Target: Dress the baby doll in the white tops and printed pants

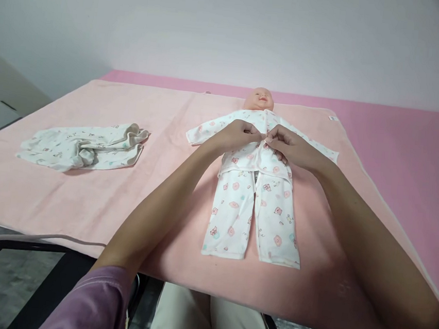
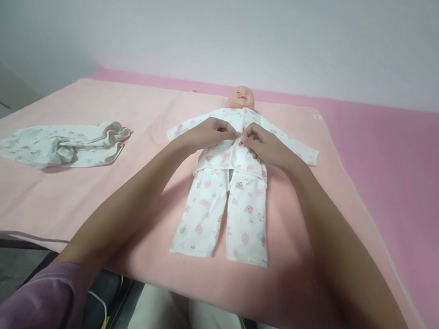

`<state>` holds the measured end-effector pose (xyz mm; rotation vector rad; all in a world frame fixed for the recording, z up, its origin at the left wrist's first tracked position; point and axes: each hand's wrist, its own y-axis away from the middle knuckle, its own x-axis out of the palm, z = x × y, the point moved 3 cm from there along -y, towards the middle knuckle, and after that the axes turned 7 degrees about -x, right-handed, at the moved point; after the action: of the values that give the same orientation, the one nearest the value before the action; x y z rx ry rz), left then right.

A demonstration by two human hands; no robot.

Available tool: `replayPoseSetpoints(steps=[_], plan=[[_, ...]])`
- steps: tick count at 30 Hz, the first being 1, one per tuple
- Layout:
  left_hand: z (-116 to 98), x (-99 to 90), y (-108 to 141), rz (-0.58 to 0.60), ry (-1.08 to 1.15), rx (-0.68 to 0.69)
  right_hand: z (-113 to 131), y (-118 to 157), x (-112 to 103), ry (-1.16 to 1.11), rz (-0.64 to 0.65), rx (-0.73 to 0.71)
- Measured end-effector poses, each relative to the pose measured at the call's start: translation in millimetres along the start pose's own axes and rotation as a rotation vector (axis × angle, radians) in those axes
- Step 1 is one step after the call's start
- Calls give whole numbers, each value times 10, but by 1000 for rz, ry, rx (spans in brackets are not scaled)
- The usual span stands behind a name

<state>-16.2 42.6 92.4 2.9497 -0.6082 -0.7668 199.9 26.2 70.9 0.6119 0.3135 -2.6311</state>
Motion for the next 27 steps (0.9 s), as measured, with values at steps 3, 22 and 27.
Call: replayPoseSetpoints(steps=[3,22,27], plan=[[5,2,10,16,11,19,-18,-4,4,-27,-1,28],[-6,0,22,-49,50,61,394,117,484,623,-332,-110],[-6,27,55,-37,94,66,420,136,268,571,-245,-62]])
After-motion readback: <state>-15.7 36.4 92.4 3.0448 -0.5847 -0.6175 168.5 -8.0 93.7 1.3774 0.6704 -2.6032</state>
